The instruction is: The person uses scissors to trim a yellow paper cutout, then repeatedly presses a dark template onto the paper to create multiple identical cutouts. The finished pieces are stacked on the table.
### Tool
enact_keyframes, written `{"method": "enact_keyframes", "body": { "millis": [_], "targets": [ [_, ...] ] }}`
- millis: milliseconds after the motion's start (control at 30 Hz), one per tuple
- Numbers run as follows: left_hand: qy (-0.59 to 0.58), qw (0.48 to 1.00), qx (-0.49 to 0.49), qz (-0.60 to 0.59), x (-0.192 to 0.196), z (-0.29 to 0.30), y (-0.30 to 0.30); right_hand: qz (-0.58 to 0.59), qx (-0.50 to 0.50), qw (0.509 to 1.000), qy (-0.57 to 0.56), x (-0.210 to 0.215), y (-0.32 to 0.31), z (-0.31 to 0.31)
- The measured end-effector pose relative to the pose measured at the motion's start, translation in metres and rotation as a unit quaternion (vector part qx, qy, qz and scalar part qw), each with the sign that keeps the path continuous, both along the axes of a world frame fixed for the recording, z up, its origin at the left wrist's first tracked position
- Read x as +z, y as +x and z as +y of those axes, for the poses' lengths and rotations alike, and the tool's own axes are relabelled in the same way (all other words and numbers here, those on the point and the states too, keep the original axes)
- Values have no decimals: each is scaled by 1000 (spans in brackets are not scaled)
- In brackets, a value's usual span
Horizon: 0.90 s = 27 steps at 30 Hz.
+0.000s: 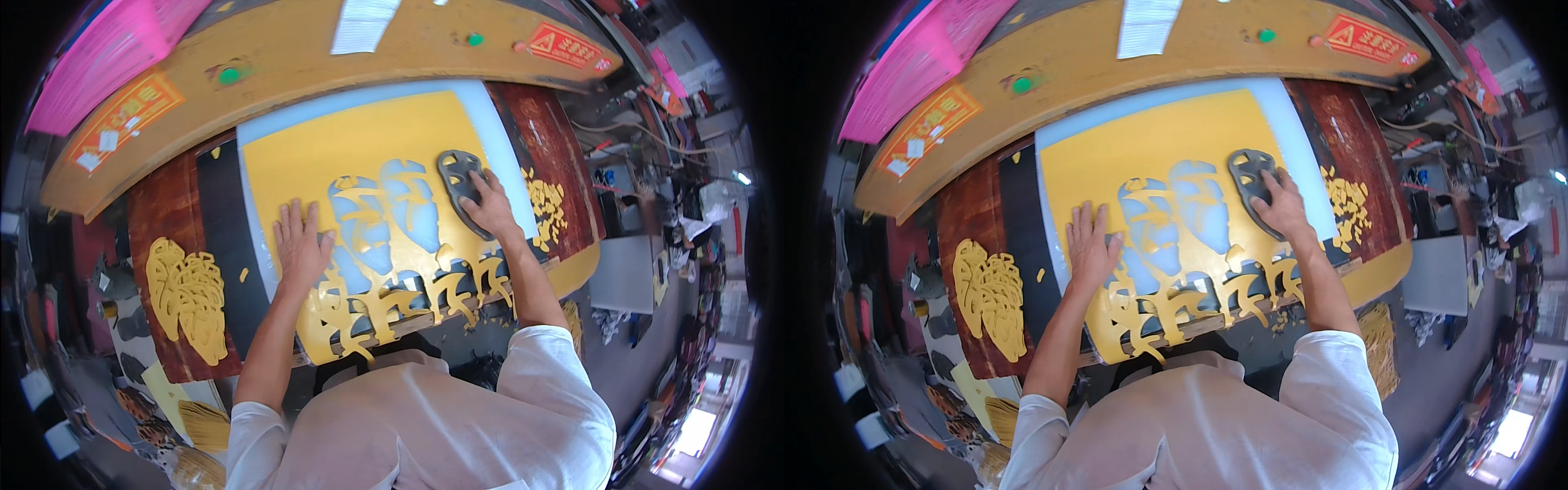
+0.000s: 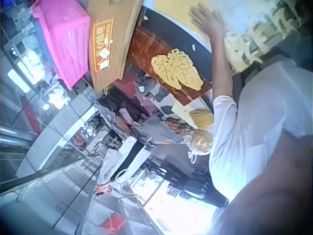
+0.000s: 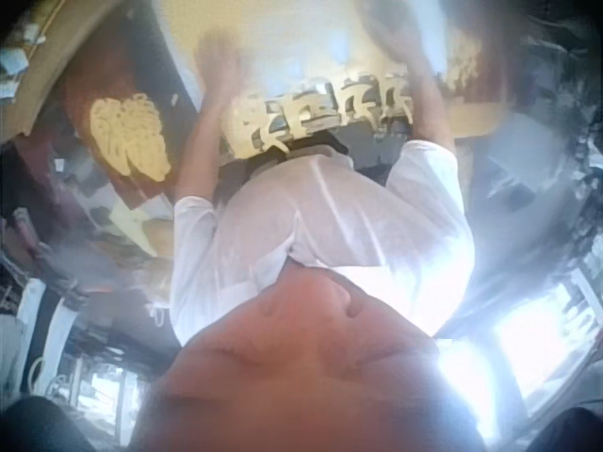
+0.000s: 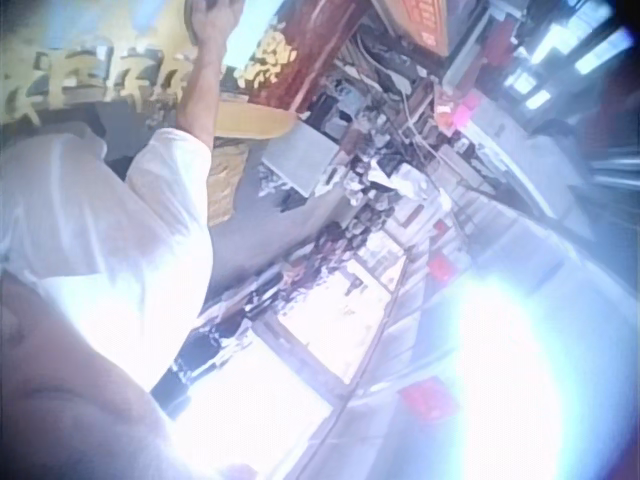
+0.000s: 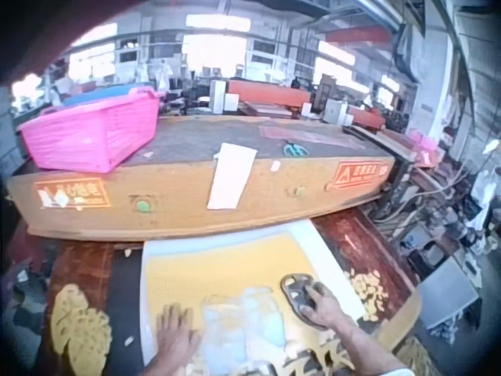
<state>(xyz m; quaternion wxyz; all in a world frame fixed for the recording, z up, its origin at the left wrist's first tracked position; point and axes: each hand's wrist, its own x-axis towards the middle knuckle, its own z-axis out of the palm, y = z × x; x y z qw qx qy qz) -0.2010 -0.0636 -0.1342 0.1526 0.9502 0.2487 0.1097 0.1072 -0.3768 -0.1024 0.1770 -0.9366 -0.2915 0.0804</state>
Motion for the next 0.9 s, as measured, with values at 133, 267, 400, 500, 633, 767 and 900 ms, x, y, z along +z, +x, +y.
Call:
{"method": "enact_keyframes", "body": {
  "millis": [133,267,400,500,633,767,900],
  "targets": [
    [36,991,38,124,-16,-11,25,-66,26,997,-26,-2,-15,1],
    [63,988,22,141,-18,-11,26,-30,48,997,44,10,-9,2],
    [63,989,-36,131,-18,-32,7,171,-103,942,270,36,16,-36],
    [38,987,-58,144,-20,-80,-13,222,-170,900,333,59,19,-94],
    [-9,989,-70,132,-14,-127,-5,462,-245,616,589,66,8,-130],
    [-63,989,-84,105,13,-118,13,470,-201,592,624,61,-17,-123],
    [-30,997,-49,53,25,-67,-8,488,-173,601,608,50,-49,-103]
  ]
}}
